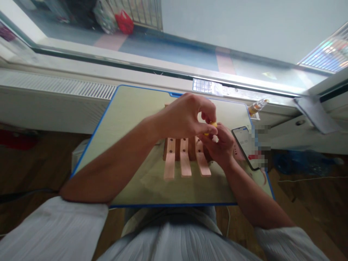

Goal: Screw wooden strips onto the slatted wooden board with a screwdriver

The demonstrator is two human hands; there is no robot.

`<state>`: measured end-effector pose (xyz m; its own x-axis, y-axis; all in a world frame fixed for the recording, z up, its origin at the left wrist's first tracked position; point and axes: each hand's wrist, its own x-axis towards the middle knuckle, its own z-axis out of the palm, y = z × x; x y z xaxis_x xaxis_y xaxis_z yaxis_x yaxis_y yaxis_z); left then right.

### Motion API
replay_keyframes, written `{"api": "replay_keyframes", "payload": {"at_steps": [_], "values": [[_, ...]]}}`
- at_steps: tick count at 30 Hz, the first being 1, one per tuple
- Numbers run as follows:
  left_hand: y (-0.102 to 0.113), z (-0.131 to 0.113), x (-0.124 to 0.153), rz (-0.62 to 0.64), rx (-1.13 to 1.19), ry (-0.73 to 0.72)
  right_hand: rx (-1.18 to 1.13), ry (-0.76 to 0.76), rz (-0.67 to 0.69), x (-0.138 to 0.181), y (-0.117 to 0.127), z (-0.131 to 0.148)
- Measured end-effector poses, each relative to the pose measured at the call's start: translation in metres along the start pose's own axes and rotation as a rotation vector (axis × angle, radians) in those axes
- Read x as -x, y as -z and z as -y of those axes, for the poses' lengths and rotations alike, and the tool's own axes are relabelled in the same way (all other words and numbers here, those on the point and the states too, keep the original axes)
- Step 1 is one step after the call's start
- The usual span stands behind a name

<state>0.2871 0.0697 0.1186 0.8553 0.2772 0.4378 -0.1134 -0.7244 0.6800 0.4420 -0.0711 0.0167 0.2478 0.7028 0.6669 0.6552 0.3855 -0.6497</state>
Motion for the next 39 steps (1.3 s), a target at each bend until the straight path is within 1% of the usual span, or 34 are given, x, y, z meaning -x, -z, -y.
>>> {"api": "replay_keyframes", "payload": {"at_steps": [5, 9, 11, 14, 18, 20, 25, 27, 33, 39], "values": [[0.001, 0.001, 0.001, -0.007, 0.014, 0.025, 0.012, -0.028, 0.004, 0.000, 0.001, 0.005], [-0.004, -0.004, 0.004, 0.018, 0.048, -0.004, -0.013, -0.002, 0.068, 0.000, 0.005, 0.011], [-0.008, -0.009, 0.005, 0.048, 0.051, -0.030, -0.017, 0.007, 0.049, 0.002, 0.006, 0.013], [-0.010, -0.015, 0.006, 0.087, 0.035, -0.043, -0.014, -0.013, -0.017, 0.003, 0.004, 0.014], [-0.007, -0.020, 0.005, 0.113, 0.038, 0.007, -0.026, -0.003, -0.049, 0.002, 0.001, 0.014], [-0.008, -0.020, 0.005, 0.084, 0.036, 0.029, -0.036, -0.002, -0.049, 0.001, 0.000, 0.012], [-0.020, -0.017, 0.006, -0.079, 0.025, 0.079, -0.042, -0.039, -0.044, 0.005, -0.001, 0.000], [-0.023, -0.016, 0.007, -0.113, 0.040, 0.077, -0.038, -0.055, -0.044, 0.006, -0.002, -0.004], [-0.021, -0.014, 0.007, -0.100, 0.057, 0.049, -0.042, -0.072, -0.033, 0.006, -0.004, -0.006], [-0.014, -0.012, 0.007, -0.027, 0.109, 0.030, -0.055, -0.060, 0.017, 0.003, 0.002, 0.004]]}}
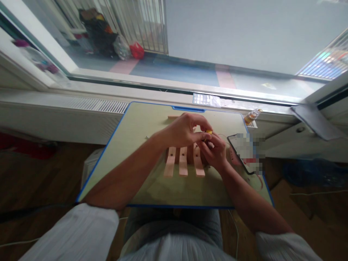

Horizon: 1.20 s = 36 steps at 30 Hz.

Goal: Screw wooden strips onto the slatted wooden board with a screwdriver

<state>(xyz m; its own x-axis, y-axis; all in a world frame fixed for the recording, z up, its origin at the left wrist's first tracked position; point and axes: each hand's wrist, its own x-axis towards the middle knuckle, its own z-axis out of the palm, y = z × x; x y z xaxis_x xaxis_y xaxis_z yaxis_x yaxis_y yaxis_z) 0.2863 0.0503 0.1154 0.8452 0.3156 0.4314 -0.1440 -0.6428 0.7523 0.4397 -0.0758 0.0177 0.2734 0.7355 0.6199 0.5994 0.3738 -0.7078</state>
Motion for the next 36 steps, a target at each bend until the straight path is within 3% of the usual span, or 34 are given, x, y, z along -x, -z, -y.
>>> {"api": "replay_keyframes", "payload": {"at_steps": [9, 15, 22, 31, 36], "values": [[0.013, 0.008, -0.004, 0.093, -0.002, -0.017, -0.012, 0.047, 0.053, -0.001, 0.004, 0.004], [0.017, 0.008, -0.005, 0.162, -0.009, -0.010, 0.051, 0.089, -0.020, -0.001, 0.000, 0.001], [0.011, 0.008, -0.004, 0.016, -0.036, 0.000, 0.059, 0.046, 0.009, 0.001, -0.001, -0.003], [0.010, 0.007, 0.000, 0.043, 0.026, 0.021, 0.016, 0.026, 0.030, 0.000, 0.000, -0.006], [0.007, 0.006, 0.005, -0.022, 0.002, 0.047, 0.013, 0.025, 0.067, 0.000, 0.002, -0.004]]}}
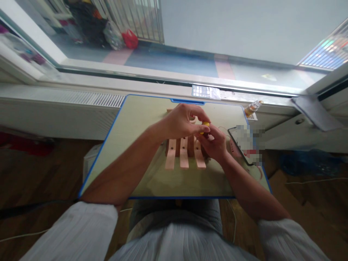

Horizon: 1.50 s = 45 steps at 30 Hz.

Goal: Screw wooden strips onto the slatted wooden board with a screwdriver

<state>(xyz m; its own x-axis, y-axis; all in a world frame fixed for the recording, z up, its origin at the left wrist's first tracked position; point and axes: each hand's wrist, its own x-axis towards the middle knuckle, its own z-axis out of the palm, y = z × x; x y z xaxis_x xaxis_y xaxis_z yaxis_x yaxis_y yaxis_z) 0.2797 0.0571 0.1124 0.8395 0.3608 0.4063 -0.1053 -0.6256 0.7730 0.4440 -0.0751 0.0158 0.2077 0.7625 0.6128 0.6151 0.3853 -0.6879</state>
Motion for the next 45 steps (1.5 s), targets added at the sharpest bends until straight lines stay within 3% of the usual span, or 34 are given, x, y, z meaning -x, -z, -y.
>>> {"api": "replay_keyframes", "payload": {"at_steps": [4, 9, 12, 16, 19, 26, 35, 38, 42, 45], "values": [[0.010, -0.003, 0.022, -0.169, -0.011, 0.077, 0.012, 0.032, -0.028, 0.002, 0.003, 0.006], [0.027, 0.006, 0.087, -0.494, -0.254, 0.321, -0.097, -0.061, -0.271, 0.001, 0.002, 0.005], [0.028, 0.022, 0.128, -0.491, -0.410, 0.445, -0.259, -0.138, -0.378, -0.005, 0.003, 0.002], [0.022, 0.034, 0.156, -0.242, -0.633, 0.441, -0.352, -0.170, -0.405, -0.012, 0.008, 0.003], [0.016, 0.032, 0.157, -0.084, -0.747, 0.482, -0.346, -0.205, -0.346, -0.013, 0.010, 0.006], [0.006, 0.020, 0.139, 0.138, -0.920, 0.666, -0.200, -0.288, -0.229, 0.000, 0.018, 0.016], [0.014, 0.027, 0.118, 0.255, -0.958, 0.813, 0.141, -0.246, -0.114, 0.035, 0.025, 0.024], [0.025, 0.025, 0.116, 0.166, -0.922, 0.792, 0.159, -0.201, -0.098, 0.037, 0.023, 0.023], [0.022, 0.013, 0.114, -0.191, -0.496, 0.525, 0.142, -0.152, -0.043, 0.041, 0.022, 0.014], [-0.001, 0.000, 0.104, -0.187, -0.130, 0.361, 0.157, -0.140, -0.005, 0.043, 0.022, 0.006]]}}
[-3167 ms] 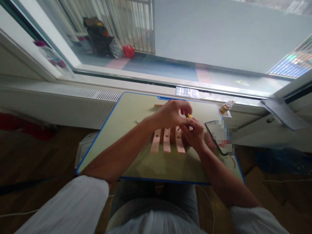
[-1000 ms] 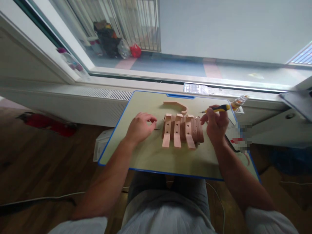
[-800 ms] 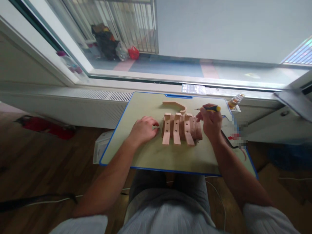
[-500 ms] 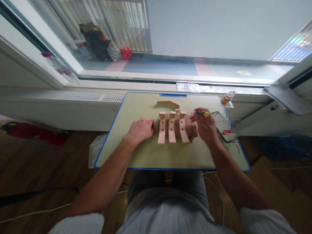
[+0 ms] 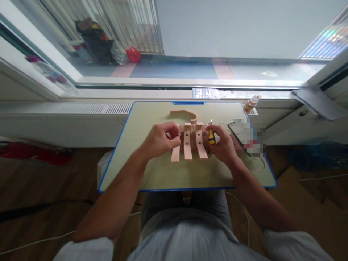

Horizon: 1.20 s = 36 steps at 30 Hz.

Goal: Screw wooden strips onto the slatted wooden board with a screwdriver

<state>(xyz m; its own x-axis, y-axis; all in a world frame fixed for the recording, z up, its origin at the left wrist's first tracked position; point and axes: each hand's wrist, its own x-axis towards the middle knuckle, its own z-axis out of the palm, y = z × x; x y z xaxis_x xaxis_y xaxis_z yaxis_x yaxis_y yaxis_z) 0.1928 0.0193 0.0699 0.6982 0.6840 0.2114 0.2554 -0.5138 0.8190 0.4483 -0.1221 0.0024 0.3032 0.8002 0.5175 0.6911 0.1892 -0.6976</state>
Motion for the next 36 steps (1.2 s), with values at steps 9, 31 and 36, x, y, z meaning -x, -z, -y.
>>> {"api": "replay_keyframes", "payload": {"at_steps": [9, 31, 36], "values": [[-0.053, -0.017, -0.025, 0.217, 0.015, -0.061, 0.039, 0.051, 0.048, -0.002, 0.000, -0.008], [-0.062, -0.016, -0.029, 0.245, -0.130, -0.015, -0.245, -0.135, 0.031, -0.004, 0.002, 0.004], [-0.061, -0.012, -0.030, 0.264, -0.092, -0.016, -0.219, -0.158, 0.037, -0.004, 0.000, 0.002]]}}
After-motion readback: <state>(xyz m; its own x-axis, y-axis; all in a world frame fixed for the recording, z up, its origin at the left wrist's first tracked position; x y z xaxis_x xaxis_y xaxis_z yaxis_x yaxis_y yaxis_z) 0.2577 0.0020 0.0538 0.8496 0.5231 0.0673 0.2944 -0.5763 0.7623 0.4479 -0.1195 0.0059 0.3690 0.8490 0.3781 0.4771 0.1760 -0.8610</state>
